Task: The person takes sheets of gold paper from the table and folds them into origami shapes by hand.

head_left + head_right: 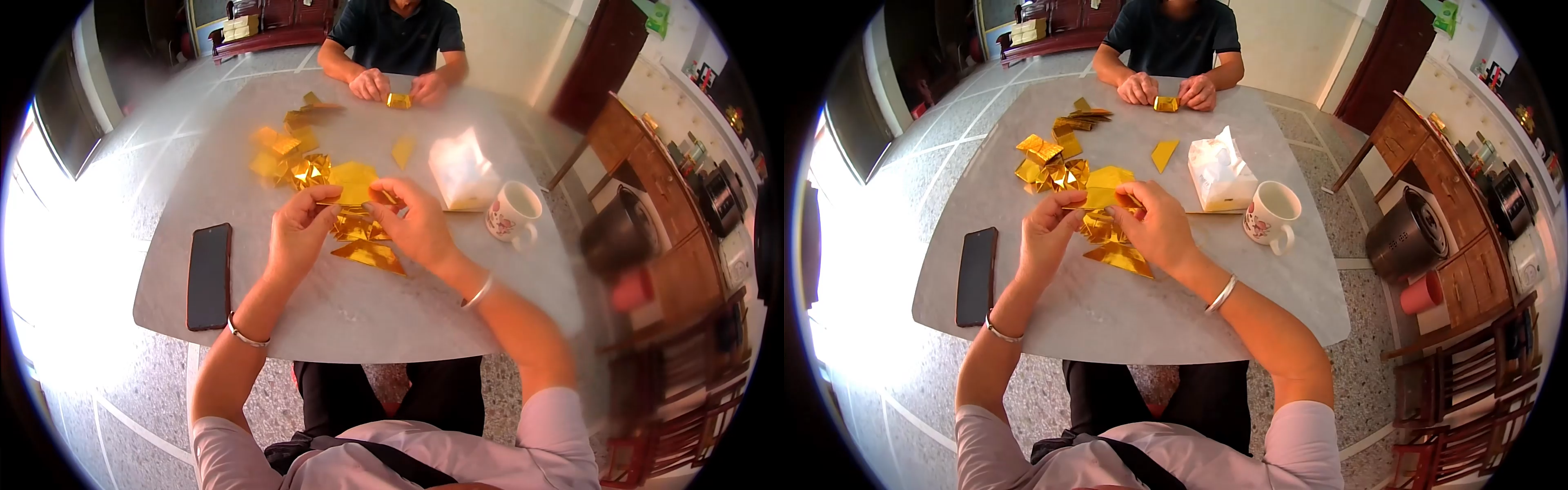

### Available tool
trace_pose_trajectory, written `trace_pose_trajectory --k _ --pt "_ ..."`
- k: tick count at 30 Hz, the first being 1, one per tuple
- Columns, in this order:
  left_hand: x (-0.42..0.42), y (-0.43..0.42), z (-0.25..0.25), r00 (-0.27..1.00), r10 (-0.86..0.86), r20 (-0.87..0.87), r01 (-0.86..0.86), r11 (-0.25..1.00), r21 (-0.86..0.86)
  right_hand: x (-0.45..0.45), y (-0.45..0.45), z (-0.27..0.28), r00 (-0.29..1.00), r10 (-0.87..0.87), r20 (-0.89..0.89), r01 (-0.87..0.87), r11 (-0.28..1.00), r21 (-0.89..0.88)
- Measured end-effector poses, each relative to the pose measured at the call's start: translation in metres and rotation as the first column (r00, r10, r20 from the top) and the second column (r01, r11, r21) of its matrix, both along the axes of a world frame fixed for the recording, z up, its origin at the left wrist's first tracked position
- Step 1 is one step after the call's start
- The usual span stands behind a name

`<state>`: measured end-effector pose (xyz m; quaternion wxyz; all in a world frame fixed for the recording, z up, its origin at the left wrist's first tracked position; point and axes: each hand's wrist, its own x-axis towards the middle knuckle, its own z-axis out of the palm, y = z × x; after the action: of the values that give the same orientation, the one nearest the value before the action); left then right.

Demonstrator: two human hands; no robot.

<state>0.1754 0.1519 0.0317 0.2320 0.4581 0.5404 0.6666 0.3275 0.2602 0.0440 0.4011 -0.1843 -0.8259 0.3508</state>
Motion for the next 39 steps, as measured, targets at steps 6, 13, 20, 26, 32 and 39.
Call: trace_pose_trajectory --k 6,13,20,26,32,39 --pt "0.002 -0.001 0.001 1.000 0.000 -0.018 0.000 1.000 -0.015 -0.003 -0.001 -0.003 0.994 -0.029 -0.106 0.040 0.993 0.107" --pt "0.004 -0.001 0.003 1.000 0.009 -0.014 -0.009 1.000 -0.016 -0.001 -0.003 0.001 0.999 -0.029 -0.028 0.031 0.994 0.106" --pt "0.003 0.000 0.002 1.000 0.005 0.009 -0.005 1.000 -0.010 0.000 -0.009 0.004 0.996 -0.090 0.016 0.085 0.981 0.176" --pt "0.002 0.001 -0.003 1.000 -0.018 0.003 0.018 1.000 -0.009 -0.001 -0.010 0.001 0.991 -0.127 0.051 0.113 0.970 0.216" --pt "0.003 -0.001 -0.001 0.999 0.004 -0.042 -0.005 0.999 -0.032 0.000 -0.013 0.001 0.986 -0.151 0.074 0.129 0.962 0.239" --pt "0.003 0.000 -0.003 1.000 -0.013 -0.016 0.012 0.999 -0.036 -0.001 -0.014 0.000 0.984 -0.171 0.056 0.150 0.953 0.262"
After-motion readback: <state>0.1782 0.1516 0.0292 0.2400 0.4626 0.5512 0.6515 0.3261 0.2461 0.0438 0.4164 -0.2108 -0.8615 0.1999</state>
